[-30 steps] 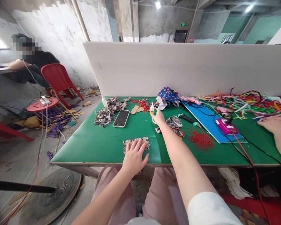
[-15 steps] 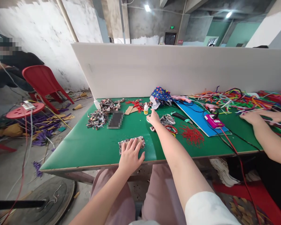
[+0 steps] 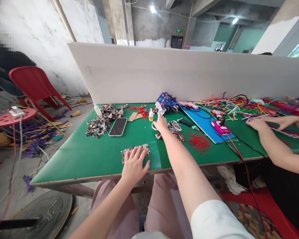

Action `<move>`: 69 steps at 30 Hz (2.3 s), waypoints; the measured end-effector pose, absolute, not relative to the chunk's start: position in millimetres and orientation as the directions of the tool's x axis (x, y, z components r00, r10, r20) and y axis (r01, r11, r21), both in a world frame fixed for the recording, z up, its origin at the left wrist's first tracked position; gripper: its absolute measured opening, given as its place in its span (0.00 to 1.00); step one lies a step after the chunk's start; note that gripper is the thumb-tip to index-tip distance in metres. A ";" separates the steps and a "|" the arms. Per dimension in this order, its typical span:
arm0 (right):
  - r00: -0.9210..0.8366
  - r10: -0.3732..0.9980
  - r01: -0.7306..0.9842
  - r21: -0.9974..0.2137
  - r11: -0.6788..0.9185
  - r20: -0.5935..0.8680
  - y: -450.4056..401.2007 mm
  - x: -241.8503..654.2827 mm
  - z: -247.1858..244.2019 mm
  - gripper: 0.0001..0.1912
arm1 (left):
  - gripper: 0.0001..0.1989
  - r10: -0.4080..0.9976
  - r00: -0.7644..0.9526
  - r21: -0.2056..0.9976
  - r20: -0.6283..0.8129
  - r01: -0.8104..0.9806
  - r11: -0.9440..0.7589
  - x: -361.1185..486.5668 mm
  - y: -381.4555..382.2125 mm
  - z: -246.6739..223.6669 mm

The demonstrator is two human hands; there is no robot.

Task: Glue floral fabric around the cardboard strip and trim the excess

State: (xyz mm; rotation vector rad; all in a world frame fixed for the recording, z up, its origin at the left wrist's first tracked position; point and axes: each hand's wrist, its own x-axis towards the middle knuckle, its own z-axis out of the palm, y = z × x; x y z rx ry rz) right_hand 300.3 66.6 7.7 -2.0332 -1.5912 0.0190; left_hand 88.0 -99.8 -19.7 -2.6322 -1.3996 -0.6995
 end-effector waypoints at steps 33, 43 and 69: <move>0.315 0.901 0.922 -0.320 -0.216 0.297 61.1 295.2 10.7 0.30 | 0.21 0.765 0.489 0.116 0.418 0.807 -0.579 87.5 -99.6 -24.1; 0.330 0.894 0.912 -0.346 -0.219 0.303 66.1 291.8 14.6 0.30 | 0.22 0.763 0.488 0.107 0.424 0.810 -0.577 87.9 -98.8 -24.3; 0.433 0.891 0.810 -0.492 -0.319 0.135 121.2 272.5 17.2 0.29 | 0.23 0.794 0.463 0.169 0.394 0.813 -0.557 87.1 -101.8 -21.3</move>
